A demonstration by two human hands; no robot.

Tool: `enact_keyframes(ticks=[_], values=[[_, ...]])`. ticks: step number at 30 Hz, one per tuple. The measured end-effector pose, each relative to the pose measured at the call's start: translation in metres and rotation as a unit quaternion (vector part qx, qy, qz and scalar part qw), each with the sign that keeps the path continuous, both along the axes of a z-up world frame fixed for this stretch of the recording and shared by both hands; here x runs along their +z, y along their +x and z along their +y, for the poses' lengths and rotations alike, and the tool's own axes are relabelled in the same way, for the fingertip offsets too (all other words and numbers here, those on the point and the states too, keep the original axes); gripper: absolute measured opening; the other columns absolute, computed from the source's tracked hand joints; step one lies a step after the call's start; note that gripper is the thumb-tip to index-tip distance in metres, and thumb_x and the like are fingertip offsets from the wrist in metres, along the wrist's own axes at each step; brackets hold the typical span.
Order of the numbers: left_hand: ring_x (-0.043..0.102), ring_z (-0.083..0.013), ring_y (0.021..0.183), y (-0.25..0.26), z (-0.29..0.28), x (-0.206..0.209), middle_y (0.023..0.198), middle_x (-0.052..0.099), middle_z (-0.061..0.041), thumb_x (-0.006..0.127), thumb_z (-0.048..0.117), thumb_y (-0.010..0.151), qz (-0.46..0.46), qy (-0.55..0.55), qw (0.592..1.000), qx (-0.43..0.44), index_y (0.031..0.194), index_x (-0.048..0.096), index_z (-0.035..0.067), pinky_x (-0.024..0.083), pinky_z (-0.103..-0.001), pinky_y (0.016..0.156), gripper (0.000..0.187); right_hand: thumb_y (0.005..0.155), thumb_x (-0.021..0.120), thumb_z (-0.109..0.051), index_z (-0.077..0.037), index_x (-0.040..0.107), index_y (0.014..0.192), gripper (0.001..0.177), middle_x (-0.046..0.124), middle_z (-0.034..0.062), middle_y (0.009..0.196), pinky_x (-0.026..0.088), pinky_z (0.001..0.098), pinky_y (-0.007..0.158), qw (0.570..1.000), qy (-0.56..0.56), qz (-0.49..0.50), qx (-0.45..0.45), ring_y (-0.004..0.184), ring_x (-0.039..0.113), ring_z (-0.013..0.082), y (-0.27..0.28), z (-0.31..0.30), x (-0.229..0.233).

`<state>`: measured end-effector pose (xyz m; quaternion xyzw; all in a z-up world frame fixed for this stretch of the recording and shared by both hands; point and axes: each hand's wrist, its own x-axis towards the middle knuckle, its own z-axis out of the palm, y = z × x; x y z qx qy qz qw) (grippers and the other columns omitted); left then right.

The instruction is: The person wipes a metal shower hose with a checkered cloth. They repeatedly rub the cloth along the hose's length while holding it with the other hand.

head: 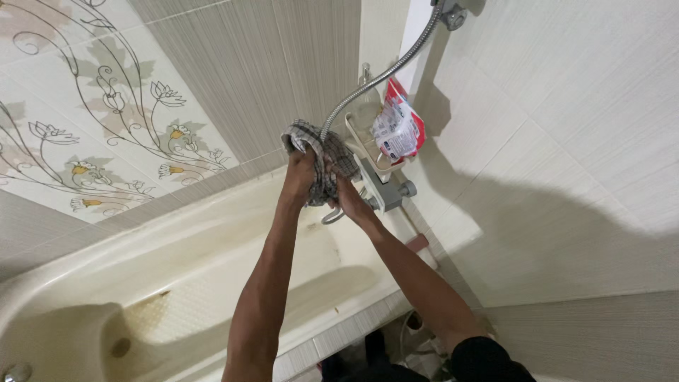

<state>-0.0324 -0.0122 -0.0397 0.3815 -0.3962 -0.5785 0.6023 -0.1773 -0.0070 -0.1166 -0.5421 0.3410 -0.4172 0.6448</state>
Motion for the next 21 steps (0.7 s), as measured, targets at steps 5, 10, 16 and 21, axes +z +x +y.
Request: enact_keyframes(ticks=[5, 10, 16, 21], values=[[0.053, -0.0107, 0.057, -0.022, -0.030, 0.030, 0.065, 0.062, -0.002, 0.051, 0.023, 0.104, -0.150, -0.011, 0.988, 0.023, 0.080, 0.072, 0.002, 0.040, -0.030, 0.053, 0.039, 0.113, 0.029, -0.041, -0.006, 0.048, 0.108, 0.041, 0.042, -0.0019, 0.065, 0.034, 0.0294, 0.048, 0.993, -0.051, 0.077, 0.074, 0.053, 0.040, 0.0111, 0.000, 0.002, -0.095], [0.048, -0.0089, 0.061, -0.076, -0.063, 0.051, 0.068, 0.054, 0.000, 0.054, 0.020, 0.106, -0.208, -0.115, 0.971, 0.015, 0.083, 0.066, -0.003, 0.038, -0.031, 0.054, 0.034, 0.107, 0.019, -0.055, -0.013, 0.052, 0.112, 0.055, 0.042, -0.0016, 0.053, 0.030, 0.0269, 0.043, 0.989, 0.111, 0.034, 0.090, 0.041, 0.037, 0.0107, -0.023, 0.022, -0.116], [0.061, -0.0065, 0.068, -0.111, -0.052, 0.087, 0.075, 0.069, 0.000, 0.048, 0.019, 0.103, -0.180, -0.128, 0.974, -0.054, 0.096, 0.072, -0.004, 0.049, -0.028, 0.061, 0.034, 0.105, 0.025, -0.061, -0.004, 0.052, 0.109, 0.063, 0.061, 0.0081, 0.077, 0.054, 0.0359, 0.057, 0.981, 0.043, -0.178, -0.063, 0.064, 0.064, 0.0193, -0.062, -0.013, -0.026], [0.065, -0.0025, 0.086, -0.131, -0.054, 0.090, 0.093, 0.073, 0.004, 0.051, 0.016, 0.102, -0.137, -0.200, 0.970, -0.030, 0.109, 0.067, 0.002, 0.053, -0.026, 0.077, 0.022, 0.111, 0.037, -0.051, -0.011, 0.056, 0.123, 0.046, 0.057, 0.0015, 0.091, 0.043, 0.0283, 0.058, 0.970, -0.065, -0.203, -0.120, 0.074, 0.054, 0.0106, -0.092, -0.019, 0.058]])
